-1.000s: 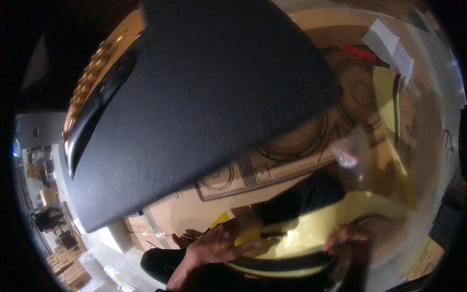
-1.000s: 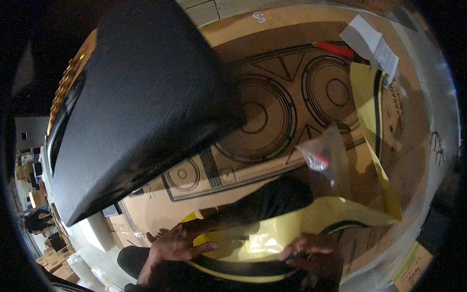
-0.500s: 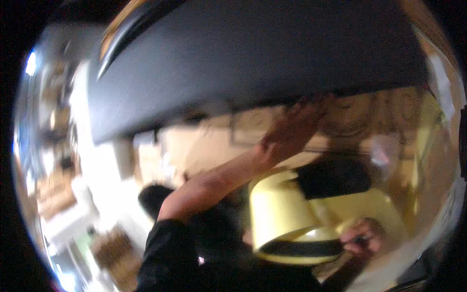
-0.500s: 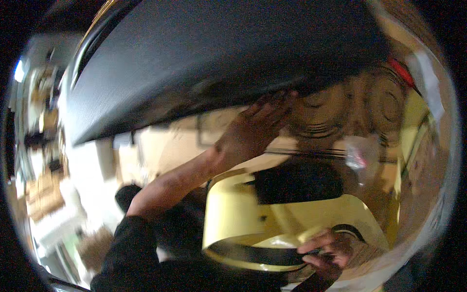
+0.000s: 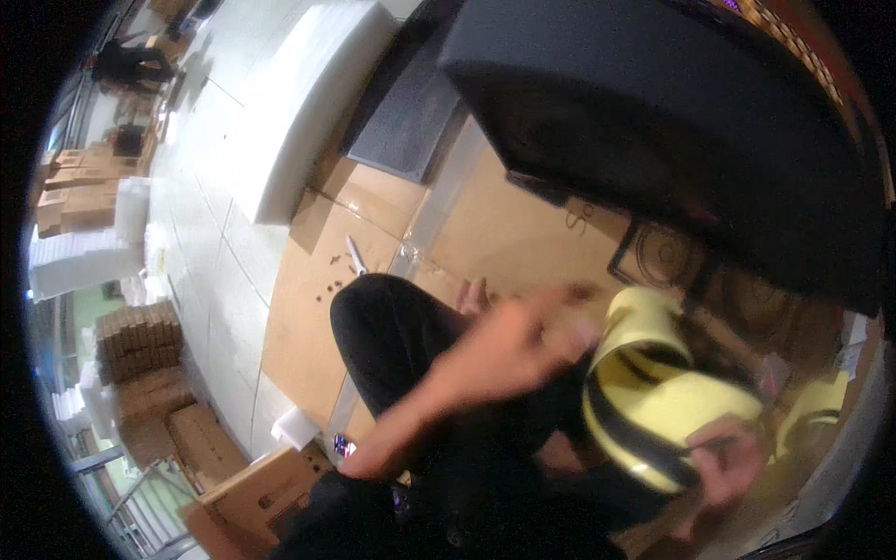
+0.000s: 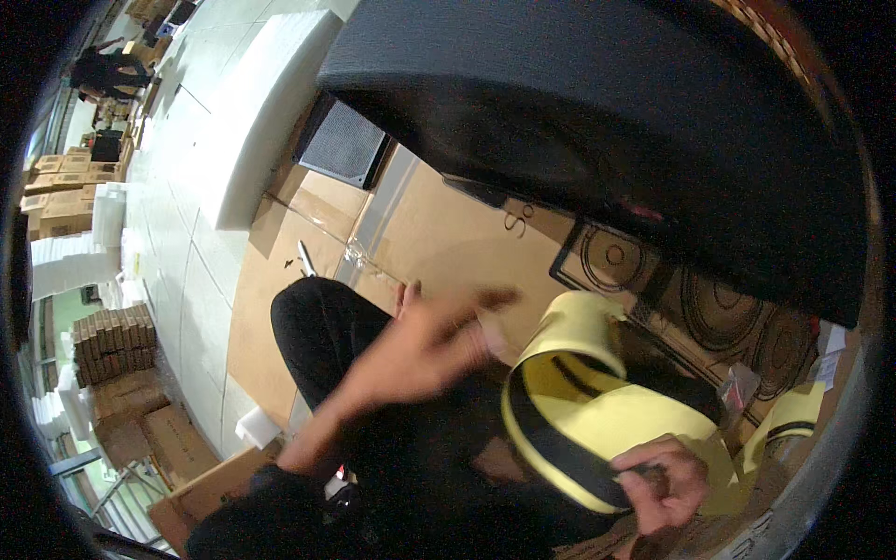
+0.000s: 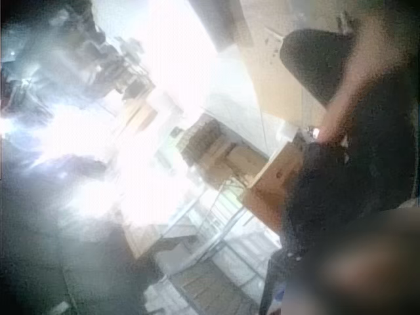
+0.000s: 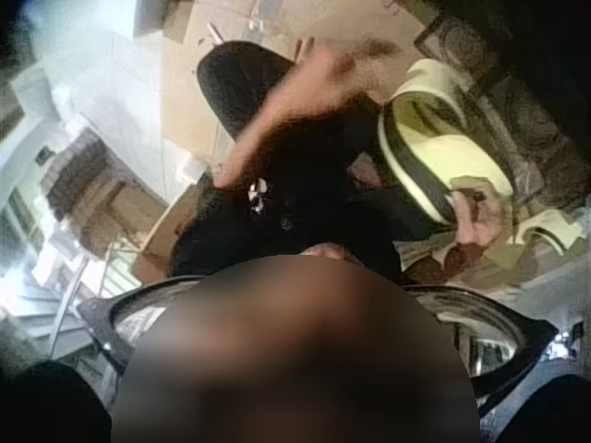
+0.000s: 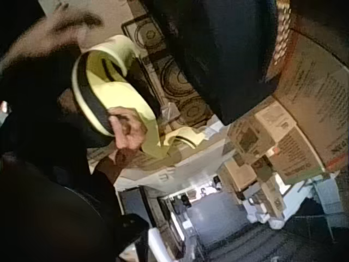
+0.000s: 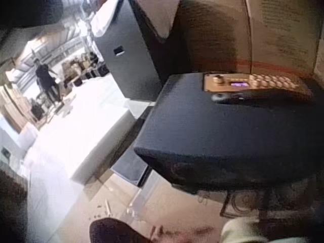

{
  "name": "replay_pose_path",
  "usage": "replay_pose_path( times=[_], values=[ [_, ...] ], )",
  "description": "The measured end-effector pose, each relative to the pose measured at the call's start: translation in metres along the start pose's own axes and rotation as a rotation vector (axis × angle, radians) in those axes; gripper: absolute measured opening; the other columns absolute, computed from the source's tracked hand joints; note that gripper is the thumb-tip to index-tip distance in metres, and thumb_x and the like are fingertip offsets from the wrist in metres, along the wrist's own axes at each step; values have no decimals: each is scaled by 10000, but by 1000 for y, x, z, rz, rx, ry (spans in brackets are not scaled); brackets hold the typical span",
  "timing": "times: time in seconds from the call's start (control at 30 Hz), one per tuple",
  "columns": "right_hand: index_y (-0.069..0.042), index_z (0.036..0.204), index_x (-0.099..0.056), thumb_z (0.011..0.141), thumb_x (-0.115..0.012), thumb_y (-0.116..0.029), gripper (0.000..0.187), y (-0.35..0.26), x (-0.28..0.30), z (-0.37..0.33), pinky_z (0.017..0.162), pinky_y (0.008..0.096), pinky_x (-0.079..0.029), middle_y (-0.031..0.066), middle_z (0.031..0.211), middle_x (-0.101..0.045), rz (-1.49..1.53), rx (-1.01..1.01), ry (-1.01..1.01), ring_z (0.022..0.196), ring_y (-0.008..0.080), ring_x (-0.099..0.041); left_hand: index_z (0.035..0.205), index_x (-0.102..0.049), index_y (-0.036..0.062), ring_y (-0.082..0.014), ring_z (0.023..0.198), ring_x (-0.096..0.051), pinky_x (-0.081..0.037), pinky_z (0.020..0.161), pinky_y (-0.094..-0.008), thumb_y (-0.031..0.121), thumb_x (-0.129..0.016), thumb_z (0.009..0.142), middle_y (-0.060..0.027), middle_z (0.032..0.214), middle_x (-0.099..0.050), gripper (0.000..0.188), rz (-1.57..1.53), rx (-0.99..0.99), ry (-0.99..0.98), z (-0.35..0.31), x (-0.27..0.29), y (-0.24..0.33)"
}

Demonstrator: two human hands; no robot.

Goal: The person uses a purple tool to work on the control panel of a black speaker, then applies yellow adhesive tape to the bottom of the speaker. The person sits on the floor surrounded by cardboard boxes.

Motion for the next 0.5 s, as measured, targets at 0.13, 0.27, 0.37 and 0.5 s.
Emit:
replay_pose_path(
  times=[0.13,0.27,0.37,0.5],
  values=[
    [-35,921,-718,739,-721,-28,182,-17,-48,23,732,337,-523,125,889,-695,-102,87,-307,797,211,-661,1305,-630,39,-399,1335,-520,-400,1128,-498,324,-688,943,-180,1404,-586,465,28,-539,-29,-27,-49,47],
    [-28,991,-651,787,-728,8,221,-14,-52,33,691,344,-528,126,859,-683,-35,71,-149,745,214,-649,1241,-632,10,-298,1160,-612,-470,1041,-428,326,-641,974,-147,1199,-650,414,208,-336,-314,-40,-79,24],
    [-40,1047,-580,824,-745,-8,279,9,-52,31,677,344,-532,111,827,-664,24,-116,-21,719,218,-640,1286,-600,-17,-347,1252,-551,-409,1092,-451,466,-556,1002,-200,1253,-625,562,272,-168,-305,-46,-79,7],
    [-40,1286,-520,812,-772,-74,537,43,-20,20,794,329,-566,109,1051,-679,241,-222,250,880,211,-664,1345,-568,-29,-395,1357,-458,-345,1145,-477,578,-493,993,-249,1314,-589,705,398,-215,-286,-62,-83,5]
  ],
)
Point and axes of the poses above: each hand's wrist, its own z-axis towards the middle knuckle, its own x-axis out of the back of the hand, y = z × x, the point moved 8 cm from there along z, towards the middle knuckle
